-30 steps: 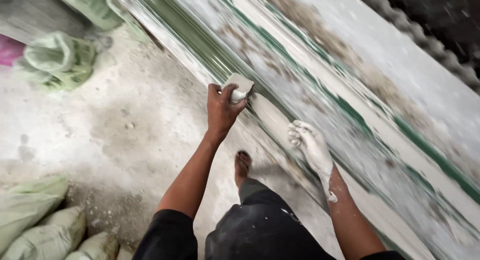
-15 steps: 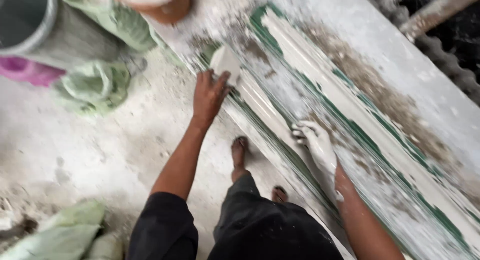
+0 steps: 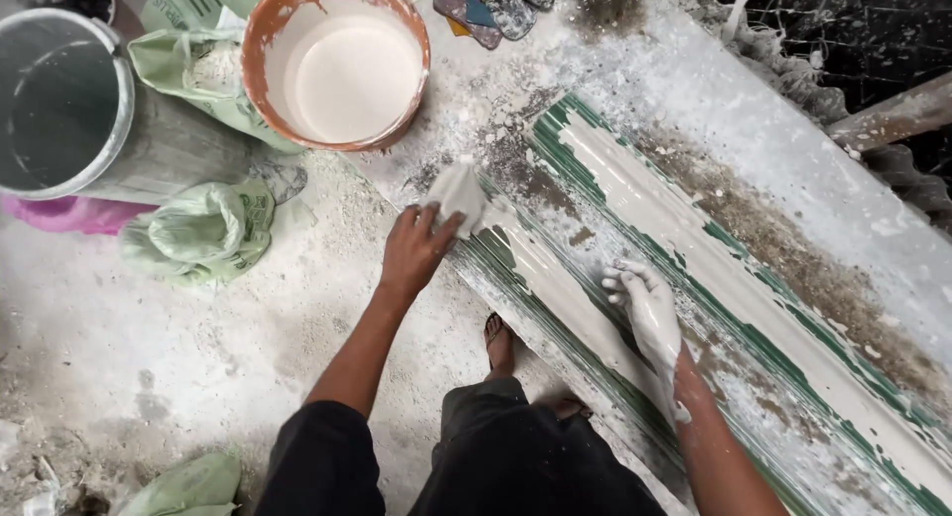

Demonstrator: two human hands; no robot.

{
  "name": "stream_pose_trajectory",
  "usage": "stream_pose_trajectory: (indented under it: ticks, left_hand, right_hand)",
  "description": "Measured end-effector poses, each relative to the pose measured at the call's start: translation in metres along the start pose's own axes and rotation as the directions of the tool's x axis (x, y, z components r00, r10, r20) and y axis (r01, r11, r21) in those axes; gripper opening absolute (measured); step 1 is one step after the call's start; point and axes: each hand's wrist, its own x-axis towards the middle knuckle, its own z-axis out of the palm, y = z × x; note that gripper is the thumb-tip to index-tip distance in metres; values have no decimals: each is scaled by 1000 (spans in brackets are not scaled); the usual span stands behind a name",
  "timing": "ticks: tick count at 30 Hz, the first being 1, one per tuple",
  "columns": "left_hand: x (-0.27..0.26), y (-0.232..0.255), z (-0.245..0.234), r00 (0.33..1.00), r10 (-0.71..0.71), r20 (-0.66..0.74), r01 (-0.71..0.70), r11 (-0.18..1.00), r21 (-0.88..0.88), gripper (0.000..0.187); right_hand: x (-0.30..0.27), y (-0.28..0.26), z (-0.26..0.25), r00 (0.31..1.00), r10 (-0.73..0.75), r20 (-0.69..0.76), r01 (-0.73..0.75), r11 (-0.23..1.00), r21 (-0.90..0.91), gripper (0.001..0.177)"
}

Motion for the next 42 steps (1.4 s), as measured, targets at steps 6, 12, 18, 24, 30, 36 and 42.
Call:
stream_pose_trajectory:
  ticks: [6,12,18,24,30,36,42]
  left_hand:
    - [-4,-19,8,991,124,-51,-121,991,59,48]
    - [18,-21,8,988,151,25,-153,982,108,46]
    - [130,16,71,938,65,-342,-126,979,-160,33]
    - [141,21,165,977,106,-185,-122,990,-78,41]
    - [152,-5,134,971,-156,-184,126,979,-163,57]
    - [132,-9,161,547,-830,-110,564,463,-684,67]
    - [115,91,207,568,-818,-90,530,447,-721,78]
  right_hand:
    - [8,-16,22,990,-138,2,130,930,-344,23]
    - [26,-15,12,965,-250,77,252,811,-529,18]
    - [47,-105,51,993,-108,-48,18,535,-845,26]
    - [157,-95,8,960,-256,110,273,783,-558,26]
    - [215,-174,59,789,-528,314,528,844,93,28]
    - [279,-75,97,901,-262,345,410,772,-485,55]
    - [284,-118,92,823,-291,487,443,867,-230,58]
